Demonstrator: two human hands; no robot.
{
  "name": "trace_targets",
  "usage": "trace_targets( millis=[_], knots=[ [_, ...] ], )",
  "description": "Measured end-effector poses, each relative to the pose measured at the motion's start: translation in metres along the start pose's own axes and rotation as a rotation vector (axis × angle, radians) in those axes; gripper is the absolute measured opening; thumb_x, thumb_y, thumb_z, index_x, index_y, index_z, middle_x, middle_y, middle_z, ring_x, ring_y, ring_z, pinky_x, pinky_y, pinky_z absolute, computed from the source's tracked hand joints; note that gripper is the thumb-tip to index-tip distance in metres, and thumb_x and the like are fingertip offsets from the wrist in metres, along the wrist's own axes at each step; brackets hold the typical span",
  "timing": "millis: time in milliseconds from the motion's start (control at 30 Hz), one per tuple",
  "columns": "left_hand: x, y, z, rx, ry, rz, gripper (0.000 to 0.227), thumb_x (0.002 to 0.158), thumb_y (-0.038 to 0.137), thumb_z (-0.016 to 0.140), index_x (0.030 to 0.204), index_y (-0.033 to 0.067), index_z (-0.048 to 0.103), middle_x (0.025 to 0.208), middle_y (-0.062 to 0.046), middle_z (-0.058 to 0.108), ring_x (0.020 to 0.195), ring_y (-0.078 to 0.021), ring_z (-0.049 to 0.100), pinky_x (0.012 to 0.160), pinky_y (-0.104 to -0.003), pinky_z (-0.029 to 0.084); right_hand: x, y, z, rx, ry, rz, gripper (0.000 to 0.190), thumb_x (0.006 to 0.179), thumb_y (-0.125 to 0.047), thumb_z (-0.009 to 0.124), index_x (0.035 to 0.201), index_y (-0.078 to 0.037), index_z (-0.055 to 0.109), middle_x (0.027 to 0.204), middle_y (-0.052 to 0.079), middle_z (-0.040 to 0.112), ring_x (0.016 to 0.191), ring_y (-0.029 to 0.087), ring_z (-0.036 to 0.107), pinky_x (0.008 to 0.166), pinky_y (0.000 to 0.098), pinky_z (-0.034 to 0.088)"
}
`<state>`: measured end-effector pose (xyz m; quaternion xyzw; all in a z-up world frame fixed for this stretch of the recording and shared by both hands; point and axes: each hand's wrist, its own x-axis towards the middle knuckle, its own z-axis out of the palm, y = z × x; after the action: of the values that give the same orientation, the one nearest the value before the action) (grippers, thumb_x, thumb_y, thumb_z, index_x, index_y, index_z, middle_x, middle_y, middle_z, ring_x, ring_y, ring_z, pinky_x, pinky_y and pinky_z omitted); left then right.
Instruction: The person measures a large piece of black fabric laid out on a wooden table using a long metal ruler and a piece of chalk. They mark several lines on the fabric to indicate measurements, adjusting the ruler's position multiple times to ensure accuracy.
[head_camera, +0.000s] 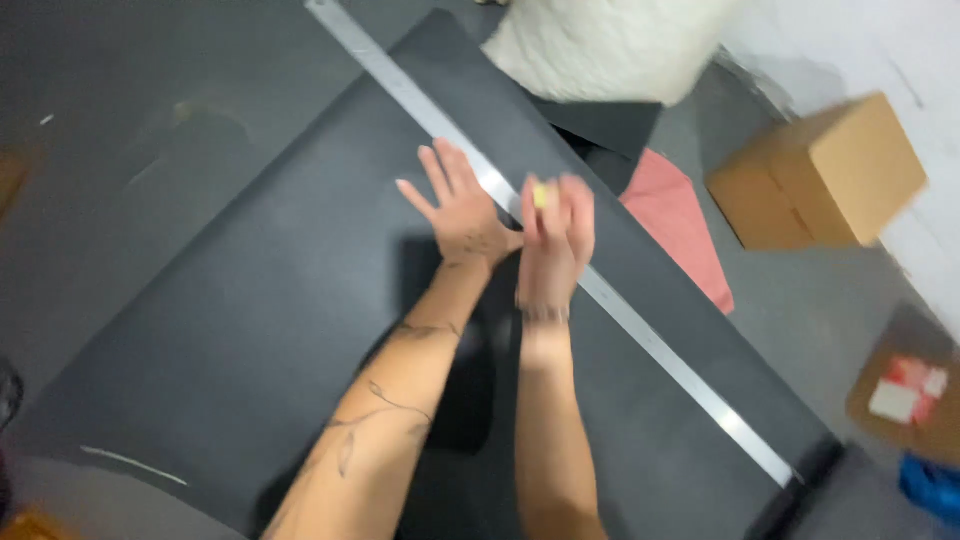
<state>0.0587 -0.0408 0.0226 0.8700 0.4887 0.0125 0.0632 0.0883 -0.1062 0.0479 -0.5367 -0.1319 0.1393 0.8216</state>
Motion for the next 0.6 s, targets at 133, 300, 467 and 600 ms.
trace_targets(
  millis=[133,300,467,600],
  knots=[
    [-0.001,-0.011,-0.029,-0.167,-0.237,0.031,0.156,0.050,0.090,0.074,0.156,-0.0079,0.016,0.166,-0.025,0.005,0.153,-0.0435,-0.002,0.113,-0.075,-0.006,-0.091,-0.013,-0.134,0.426,0.335,0.352,0.012,0.096,-0.001,0.054,0.102,-0.006,0.063,0.088,0.005,0.062,0.086,0.019,0.064,0.088,0.0284,0.053],
    [-0.012,-0.018,-0.033,-0.222,-0.151,0.140,0.153,0.051,0.083,0.077,0.153,-0.0167,0.023,0.162,-0.035,0.014,0.151,-0.0505,0.001,0.107,-0.078,-0.007,-0.185,-0.058,-0.240,-0.044,0.585,0.465,0.013,0.101,-0.014,0.045,0.097,-0.011,0.057,0.068,0.000,0.046,0.055,0.007,0.046,0.050,0.0168,0.044],
    [-0.030,-0.024,-0.032,-0.127,-0.249,0.106,0.147,0.056,0.079,0.077,0.157,-0.0149,0.025,0.165,-0.034,0.009,0.151,-0.0469,-0.010,0.106,-0.077,-0.014,-0.244,-0.089,-0.302,-0.900,0.489,0.530,0.013,0.098,-0.019,0.063,0.104,-0.018,0.075,0.084,0.005,0.072,0.080,0.015,0.065,0.077,0.0309,0.054],
    [-0.048,-0.036,-0.012,-0.054,-0.360,0.091,0.179,0.032,0.109,0.053,0.157,-0.0078,0.000,0.165,-0.028,-0.008,0.151,-0.0405,-0.016,0.107,-0.075,-0.015,-0.270,-0.134,-0.257,-1.012,0.419,0.479,0.012,0.093,-0.024,0.061,0.099,-0.020,0.070,0.083,-0.006,0.069,0.076,0.007,0.062,0.073,0.0234,0.049]
  ],
)
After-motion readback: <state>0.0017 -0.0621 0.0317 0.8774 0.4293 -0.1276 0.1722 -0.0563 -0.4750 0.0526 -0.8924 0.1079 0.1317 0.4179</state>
